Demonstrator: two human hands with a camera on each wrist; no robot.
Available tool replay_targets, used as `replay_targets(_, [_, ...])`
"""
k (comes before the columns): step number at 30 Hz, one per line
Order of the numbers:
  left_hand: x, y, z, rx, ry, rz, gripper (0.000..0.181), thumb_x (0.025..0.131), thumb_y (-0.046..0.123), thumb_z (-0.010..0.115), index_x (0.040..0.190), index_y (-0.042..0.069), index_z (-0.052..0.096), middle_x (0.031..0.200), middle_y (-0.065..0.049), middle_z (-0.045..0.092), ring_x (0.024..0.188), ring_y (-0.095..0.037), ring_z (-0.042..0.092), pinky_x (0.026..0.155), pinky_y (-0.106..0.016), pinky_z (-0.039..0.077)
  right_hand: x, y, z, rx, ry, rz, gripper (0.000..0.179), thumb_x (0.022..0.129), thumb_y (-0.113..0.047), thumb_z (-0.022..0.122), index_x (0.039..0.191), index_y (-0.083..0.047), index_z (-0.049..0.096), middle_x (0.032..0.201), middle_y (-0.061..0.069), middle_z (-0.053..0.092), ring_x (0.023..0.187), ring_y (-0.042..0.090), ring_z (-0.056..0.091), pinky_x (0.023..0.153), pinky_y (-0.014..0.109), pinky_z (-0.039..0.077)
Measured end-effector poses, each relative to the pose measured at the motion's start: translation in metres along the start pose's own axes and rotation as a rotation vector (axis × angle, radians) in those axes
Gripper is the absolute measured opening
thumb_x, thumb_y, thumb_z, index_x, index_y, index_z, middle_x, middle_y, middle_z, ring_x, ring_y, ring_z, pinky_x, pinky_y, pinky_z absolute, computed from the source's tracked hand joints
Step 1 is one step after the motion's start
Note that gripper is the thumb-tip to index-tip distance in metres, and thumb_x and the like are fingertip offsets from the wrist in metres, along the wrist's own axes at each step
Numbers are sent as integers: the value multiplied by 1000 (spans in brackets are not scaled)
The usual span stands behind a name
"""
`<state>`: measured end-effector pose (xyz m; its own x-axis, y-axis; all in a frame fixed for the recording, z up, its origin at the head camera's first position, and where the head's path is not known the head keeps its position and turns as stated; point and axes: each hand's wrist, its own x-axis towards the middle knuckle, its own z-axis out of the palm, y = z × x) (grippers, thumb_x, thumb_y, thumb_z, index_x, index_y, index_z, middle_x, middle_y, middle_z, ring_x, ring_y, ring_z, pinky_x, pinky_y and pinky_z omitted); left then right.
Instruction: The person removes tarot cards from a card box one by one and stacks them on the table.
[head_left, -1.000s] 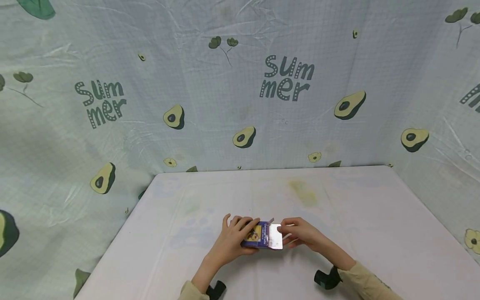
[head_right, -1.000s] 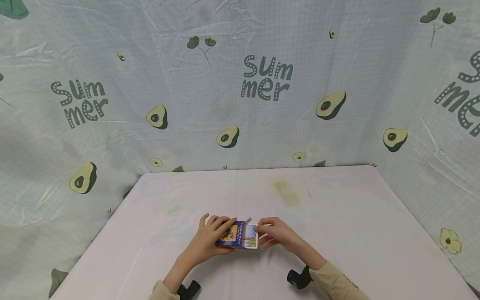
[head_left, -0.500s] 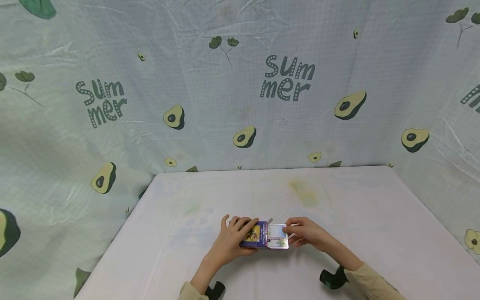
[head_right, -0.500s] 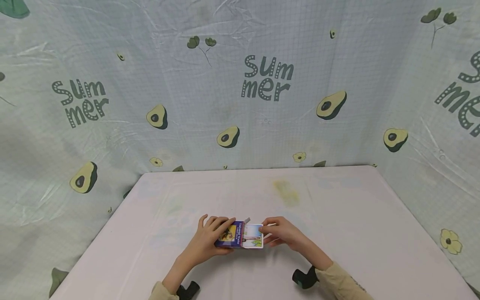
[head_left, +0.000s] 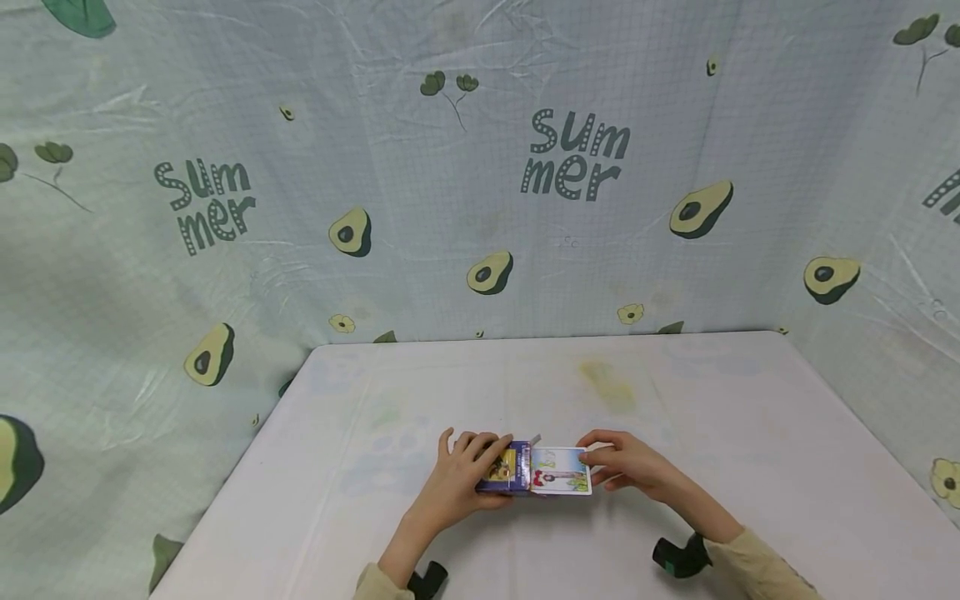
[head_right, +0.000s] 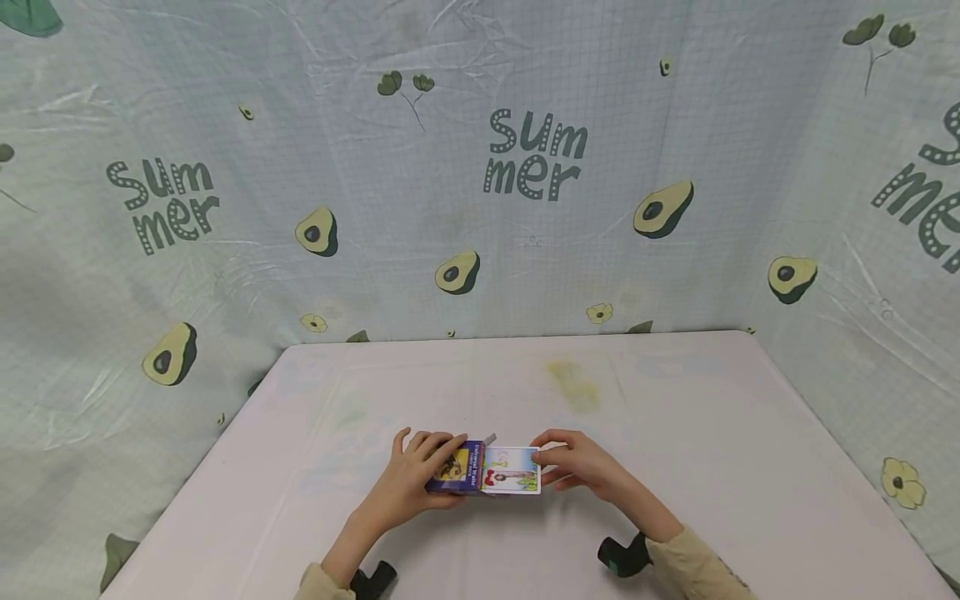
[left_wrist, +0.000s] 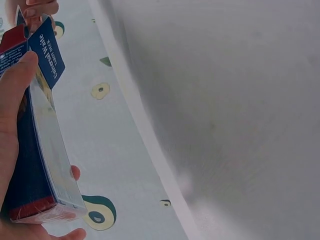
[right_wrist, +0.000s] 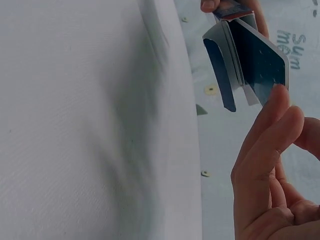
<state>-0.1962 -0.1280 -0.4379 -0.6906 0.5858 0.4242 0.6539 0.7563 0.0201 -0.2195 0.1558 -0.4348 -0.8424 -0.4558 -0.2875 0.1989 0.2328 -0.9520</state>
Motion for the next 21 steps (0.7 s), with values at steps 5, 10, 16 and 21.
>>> replay_targets(5, [-2, -1, 1, 8, -10, -8, 78, 65, 54, 69, 131, 23, 42, 116, 3, 51, 99, -14, 48, 92, -57, 30, -3, 3, -6, 3, 9, 22, 36, 83, -30, 60, 108, -5, 53, 83, 1, 65, 66, 11, 64, 53, 20, 44])
replay_targets(10, [-3, 0, -1, 1, -18, -24, 77, 65, 53, 70, 131, 22, 43, 116, 3, 51, 100, -15, 48, 92, -57, 30, -7, 7, -12, 17, 26, 38, 36, 82, -32, 61, 108, -7, 53, 83, 1, 65, 65, 10, 64, 52, 19, 43])
replay_targets(16, [-3, 1, -2, -10, -17, -33, 77, 65, 52, 70, 131, 21, 44, 116, 3, 51, 100, -15, 48, 91, -58, 30, -11, 10, -18, 34, 53, 48, 33, 83, -33, 60, 105, -9, 55, 85, 0, 64, 64, 10, 64, 51, 18, 44])
replay_targets(21, [-4, 0, -3, -5, -7, -39, 77, 65, 51, 71, 131, 22, 43, 116, 2, 52, 100, -16, 48, 91, -58, 30, -16, 8, -21, 54, 75, 61, 29, 85, -35, 57, 102, -12, 57, 85, -1, 63, 64, 8, 63, 52, 18, 44])
